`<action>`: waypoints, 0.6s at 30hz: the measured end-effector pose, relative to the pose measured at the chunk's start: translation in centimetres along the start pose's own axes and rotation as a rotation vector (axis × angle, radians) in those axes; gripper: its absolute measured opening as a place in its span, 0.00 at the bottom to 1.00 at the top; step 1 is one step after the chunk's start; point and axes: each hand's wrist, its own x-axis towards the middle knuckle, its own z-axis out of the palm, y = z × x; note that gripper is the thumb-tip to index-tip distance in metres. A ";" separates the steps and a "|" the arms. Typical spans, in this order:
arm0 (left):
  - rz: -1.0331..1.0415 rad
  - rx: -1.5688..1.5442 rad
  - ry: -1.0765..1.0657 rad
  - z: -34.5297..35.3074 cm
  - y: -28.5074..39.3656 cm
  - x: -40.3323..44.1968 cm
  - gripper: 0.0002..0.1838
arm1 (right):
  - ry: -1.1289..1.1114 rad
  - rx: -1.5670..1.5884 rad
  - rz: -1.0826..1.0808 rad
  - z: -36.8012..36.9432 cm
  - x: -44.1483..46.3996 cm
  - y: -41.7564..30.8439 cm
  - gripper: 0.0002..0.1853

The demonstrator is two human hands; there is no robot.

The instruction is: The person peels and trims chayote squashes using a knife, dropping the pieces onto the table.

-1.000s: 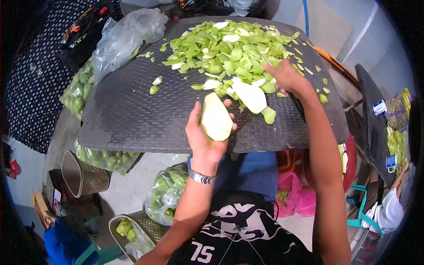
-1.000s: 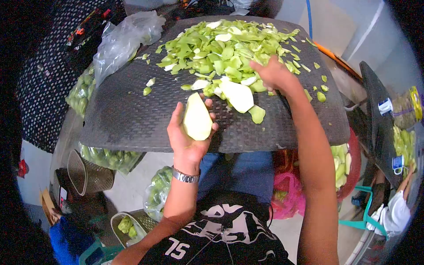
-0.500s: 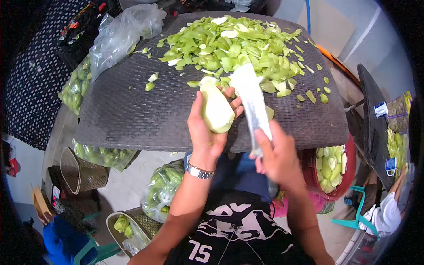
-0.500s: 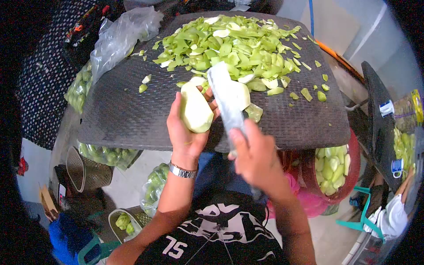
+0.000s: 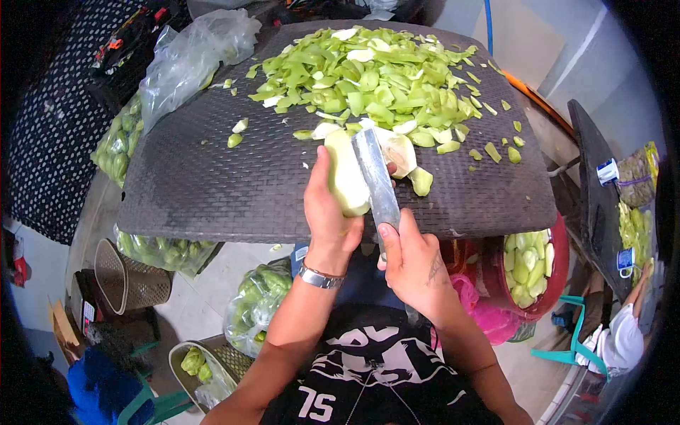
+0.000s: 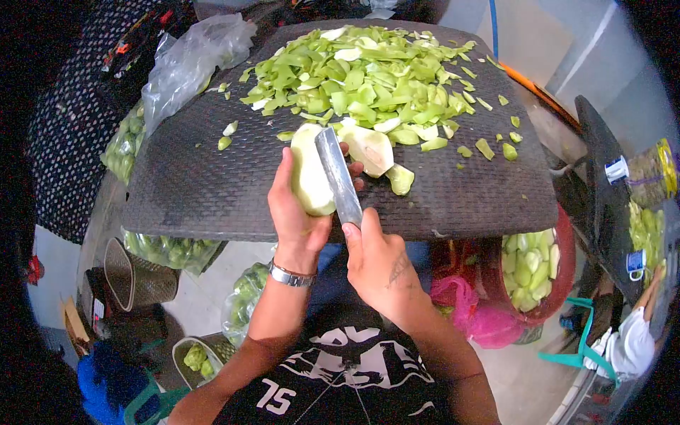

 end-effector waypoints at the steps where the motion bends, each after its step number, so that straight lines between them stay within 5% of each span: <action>1: 0.005 0.009 -0.001 0.1 0.0 0.1 0.35 | -0.006 -0.005 -0.027 0.0 -0.2 0.2 0.12; 18: 0.030 -0.017 0.016 -0.4 0.6 1.4 0.30 | -0.188 -0.002 0.038 -0.7 -2.1 1.8 0.13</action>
